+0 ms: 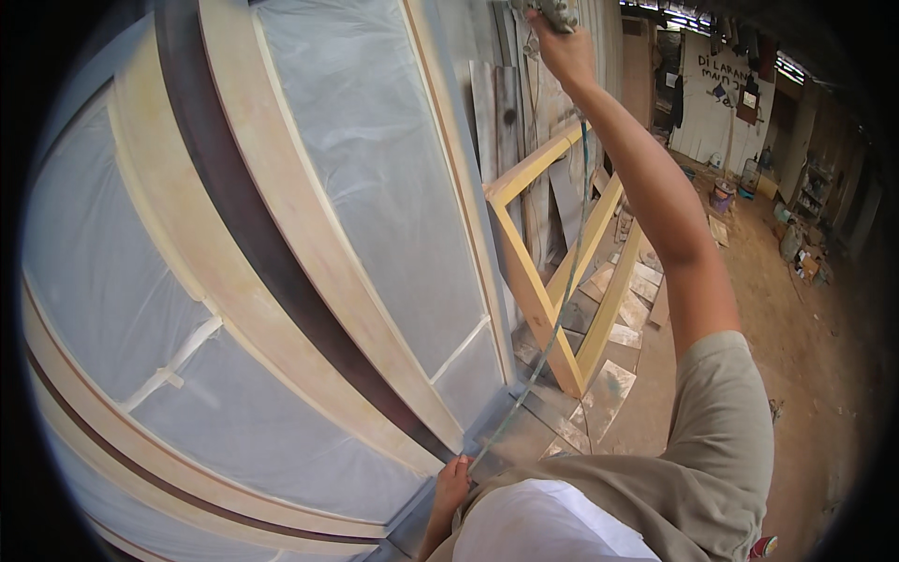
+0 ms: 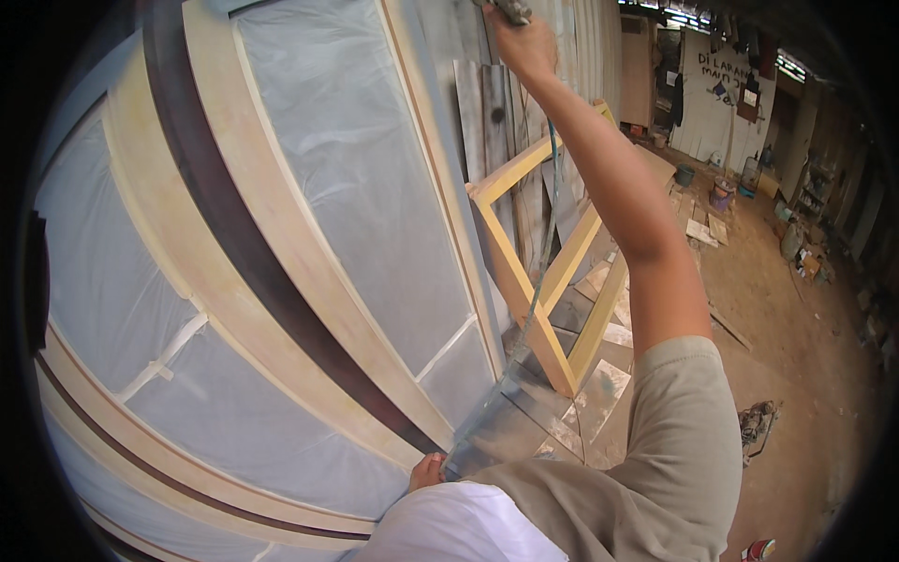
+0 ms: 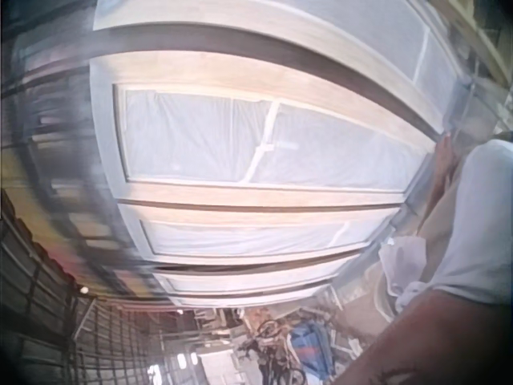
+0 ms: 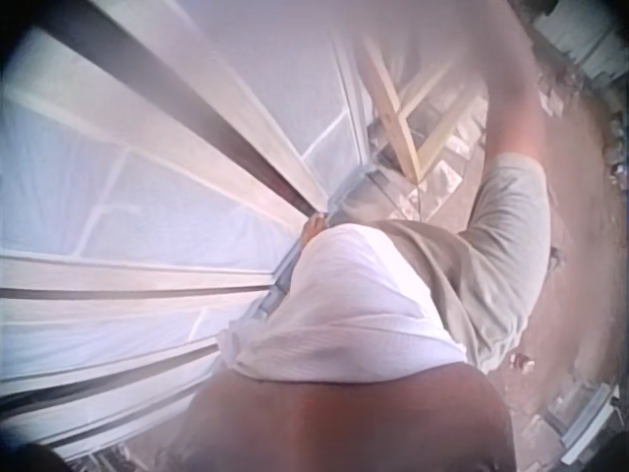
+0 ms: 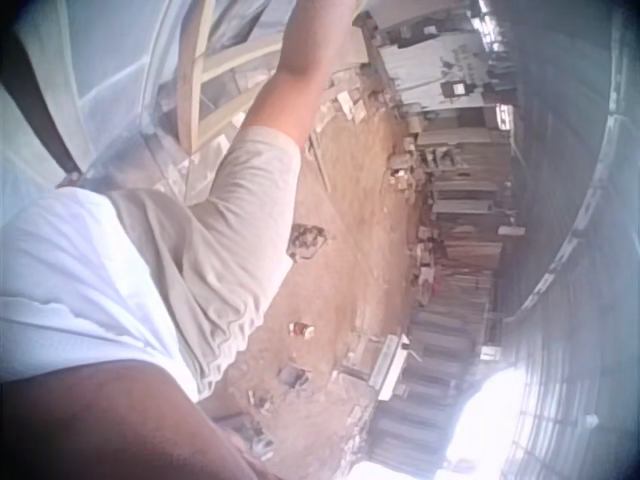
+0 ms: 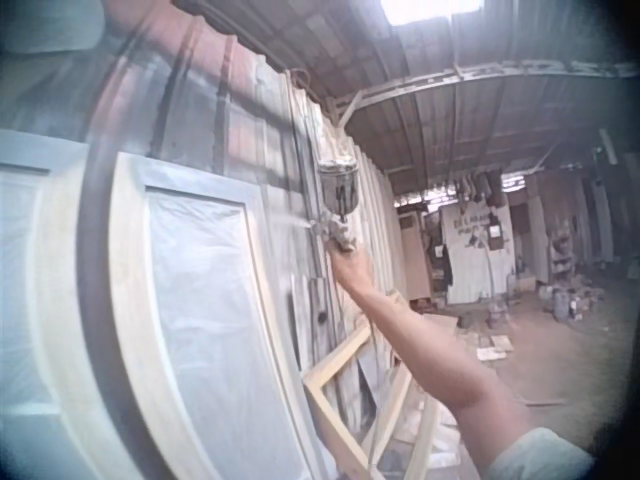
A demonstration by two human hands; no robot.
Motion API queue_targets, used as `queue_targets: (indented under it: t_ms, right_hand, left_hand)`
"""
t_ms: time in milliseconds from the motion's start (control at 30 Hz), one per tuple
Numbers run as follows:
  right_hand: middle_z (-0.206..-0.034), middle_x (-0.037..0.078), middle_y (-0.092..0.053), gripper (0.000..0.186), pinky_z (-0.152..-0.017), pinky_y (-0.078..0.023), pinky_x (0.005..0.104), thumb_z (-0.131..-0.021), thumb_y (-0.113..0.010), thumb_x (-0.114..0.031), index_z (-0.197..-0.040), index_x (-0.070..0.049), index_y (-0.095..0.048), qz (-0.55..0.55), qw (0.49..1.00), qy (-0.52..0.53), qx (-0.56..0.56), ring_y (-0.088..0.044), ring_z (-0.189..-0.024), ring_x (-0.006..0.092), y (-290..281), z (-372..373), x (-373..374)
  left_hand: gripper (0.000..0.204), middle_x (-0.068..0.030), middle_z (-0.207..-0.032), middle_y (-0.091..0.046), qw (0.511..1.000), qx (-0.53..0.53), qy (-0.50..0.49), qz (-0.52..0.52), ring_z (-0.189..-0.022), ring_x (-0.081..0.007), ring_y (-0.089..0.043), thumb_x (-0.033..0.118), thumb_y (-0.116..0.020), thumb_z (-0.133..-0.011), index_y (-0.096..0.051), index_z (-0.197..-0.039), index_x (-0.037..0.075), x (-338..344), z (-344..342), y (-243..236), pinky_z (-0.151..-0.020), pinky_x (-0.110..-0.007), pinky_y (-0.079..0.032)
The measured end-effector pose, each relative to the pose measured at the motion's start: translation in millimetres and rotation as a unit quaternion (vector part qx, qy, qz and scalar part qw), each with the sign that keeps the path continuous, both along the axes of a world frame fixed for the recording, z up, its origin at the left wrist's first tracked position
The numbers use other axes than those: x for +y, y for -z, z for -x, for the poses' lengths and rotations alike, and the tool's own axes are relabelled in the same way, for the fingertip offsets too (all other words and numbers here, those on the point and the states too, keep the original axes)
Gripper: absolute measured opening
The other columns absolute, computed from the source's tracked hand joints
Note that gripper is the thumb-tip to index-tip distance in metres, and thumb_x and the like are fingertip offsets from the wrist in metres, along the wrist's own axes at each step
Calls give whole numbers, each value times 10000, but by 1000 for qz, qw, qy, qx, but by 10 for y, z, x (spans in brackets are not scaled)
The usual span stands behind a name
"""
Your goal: The person uses a spray gun to apply a coat of paint to a large wooden door frame that is covered with protective plastic sheeting. The person moves the spray gun in steady, sweeping motions across the surface of the frame.
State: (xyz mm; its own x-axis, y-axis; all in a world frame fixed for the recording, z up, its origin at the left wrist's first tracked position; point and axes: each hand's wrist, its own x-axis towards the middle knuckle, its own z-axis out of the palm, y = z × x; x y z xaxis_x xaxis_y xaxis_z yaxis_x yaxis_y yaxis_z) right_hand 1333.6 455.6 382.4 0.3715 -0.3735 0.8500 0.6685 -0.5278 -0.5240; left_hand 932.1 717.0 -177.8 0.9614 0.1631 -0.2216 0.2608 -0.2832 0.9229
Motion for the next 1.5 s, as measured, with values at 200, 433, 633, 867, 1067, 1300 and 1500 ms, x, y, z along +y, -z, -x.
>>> queue_targets:
  t_ms: [200,433,633,867,1067,1300,1500]
  right_hand:
    - [-830,165,-720,400,-738,-492,414,-912,-682,-408,-1069,-44,-732,-35,993,-82,-82,-688,-834,231,-239,74,163]
    - [-664,82,-636,522,-663,-475,375,-868,-736,-522,-949,-7,-744,28,1000,-9,5,-540,-650,176,745,57,151]
    - [-843,192,-727,544,-763,-510,445,-843,-738,-562,-1021,-48,-758,8,974,-17,224,-692,-856,380,2068,456,166]
    - [-740,-7,-621,376,-656,-458,301,-914,-753,-381,-1021,-21,-743,-31,946,-35,319,-540,-705,103,3856,719,79]
    - [-703,-10,-586,332,-593,-419,289,-935,-742,-320,-958,11,-717,-59,906,-33,418,-495,-659,86,5273,745,-38]
    - [-694,-7,-574,320,-591,-406,293,-935,-739,-292,-929,25,-697,-48,849,-1,526,-486,-661,87,6858,648,-281]
    - [-677,103,-640,362,-654,-465,379,-898,-760,-354,-919,3,-704,-75,805,-14,588,-567,-637,189,8148,614,-507]
  left_hand:
    - [402,-83,-707,-633,1000,-11,6,4,-594,-157,-592,351,-456,-1047,-687,-1053,21,43,-11,37,-584,-330,-481]
    - [410,-85,-687,-636,999,30,21,40,-587,-164,-596,356,-466,-1042,-687,-1041,10,178,149,94,-594,-336,-485]
    - [456,-154,-867,-714,996,38,76,-6,-828,-254,-688,383,-469,-1039,-684,-1040,-19,288,206,851,-768,-387,-515]
    - [484,-188,-1041,-722,981,103,166,-3,-1025,-306,-680,387,-429,-1043,-680,-1108,-21,-335,-246,1232,-900,-395,-497]
    - [477,-107,-1290,-652,935,78,68,339,-1189,-212,-598,365,-441,-1046,-597,-1307,-2,-1686,-1642,1049,-1028,-324,-419]
    - [260,-19,-928,-613,770,213,-138,585,-853,-123,-545,267,-469,-1034,-635,-1058,68,-2765,-2494,1964,-797,-295,-430]
    - [206,15,-864,-593,708,274,-200,619,-773,-88,-515,218,-470,-1026,-623,-1069,87,-3054,-2471,3062,-694,-280,-418]
